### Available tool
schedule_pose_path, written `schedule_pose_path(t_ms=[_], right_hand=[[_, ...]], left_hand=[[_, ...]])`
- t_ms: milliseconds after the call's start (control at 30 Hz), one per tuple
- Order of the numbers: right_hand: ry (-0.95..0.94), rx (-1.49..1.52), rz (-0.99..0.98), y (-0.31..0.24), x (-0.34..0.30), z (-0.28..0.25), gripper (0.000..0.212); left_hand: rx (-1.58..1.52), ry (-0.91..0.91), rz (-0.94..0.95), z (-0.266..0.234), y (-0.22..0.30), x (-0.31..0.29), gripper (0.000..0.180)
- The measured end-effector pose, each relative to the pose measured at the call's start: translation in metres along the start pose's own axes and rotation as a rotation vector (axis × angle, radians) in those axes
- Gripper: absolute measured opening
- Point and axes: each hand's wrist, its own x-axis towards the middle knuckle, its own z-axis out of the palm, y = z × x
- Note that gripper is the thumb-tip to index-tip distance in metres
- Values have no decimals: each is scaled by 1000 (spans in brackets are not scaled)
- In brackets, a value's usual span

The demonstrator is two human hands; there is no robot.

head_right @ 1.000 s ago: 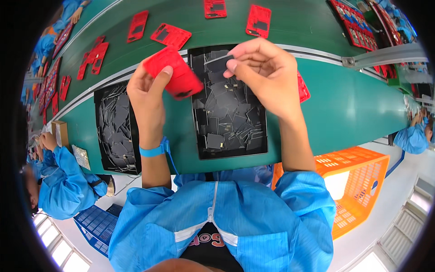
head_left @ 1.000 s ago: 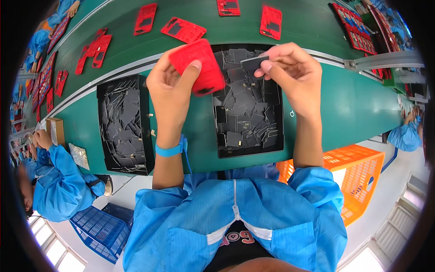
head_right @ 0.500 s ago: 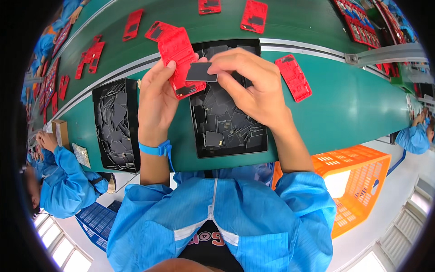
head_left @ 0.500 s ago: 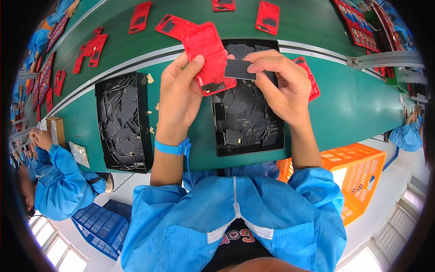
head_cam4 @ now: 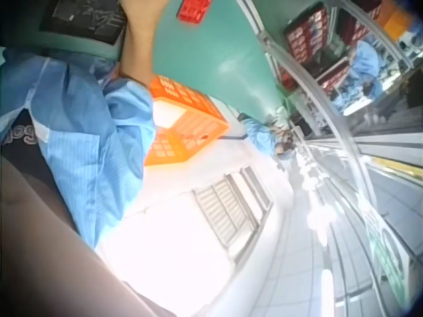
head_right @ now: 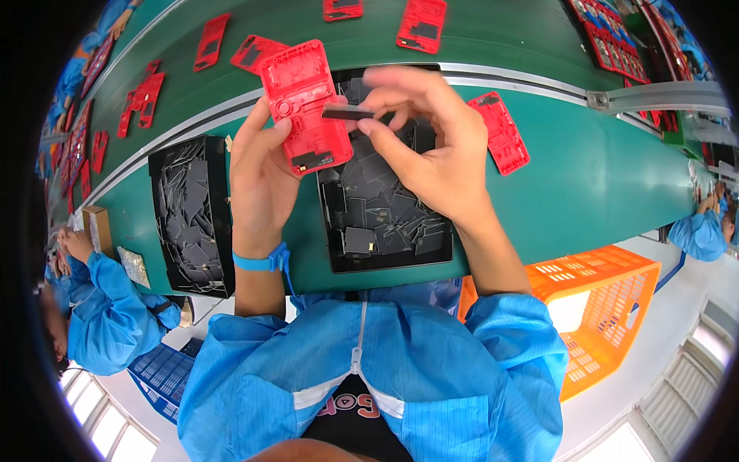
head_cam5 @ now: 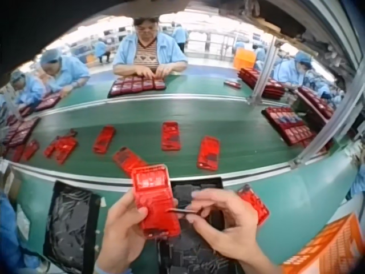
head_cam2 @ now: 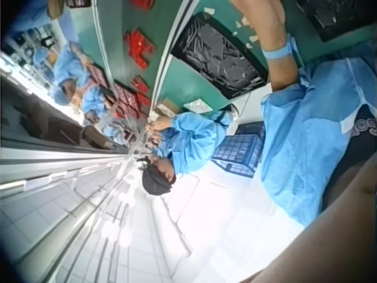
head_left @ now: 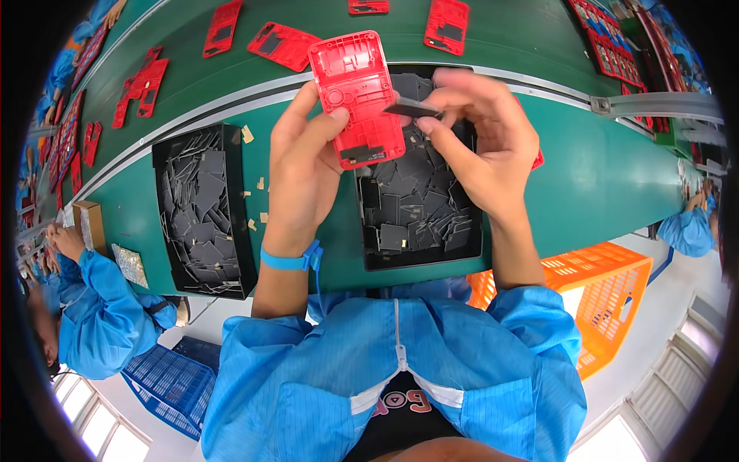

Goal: Assembling electronic components by placing modules into red plastic casings on a factory assembly line.

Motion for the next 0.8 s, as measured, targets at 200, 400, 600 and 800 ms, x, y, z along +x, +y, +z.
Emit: schedule_pose_path(t_ms=[200,400,600,800], right_hand=[[-78,-153,-333,12,7,-5,22],[-107,-116,-183,7,2,0,30],[-21,129,-143,17,-2,1,26],[-135,157,-117,6,1,-8,33]], left_hand=[[126,38,33,3,-6,0,45],[76,13,14,2,-1,-2,45],[135,-11,-8,4,-2,-2,47],[35,-20,39,3,-7,-4,45]])
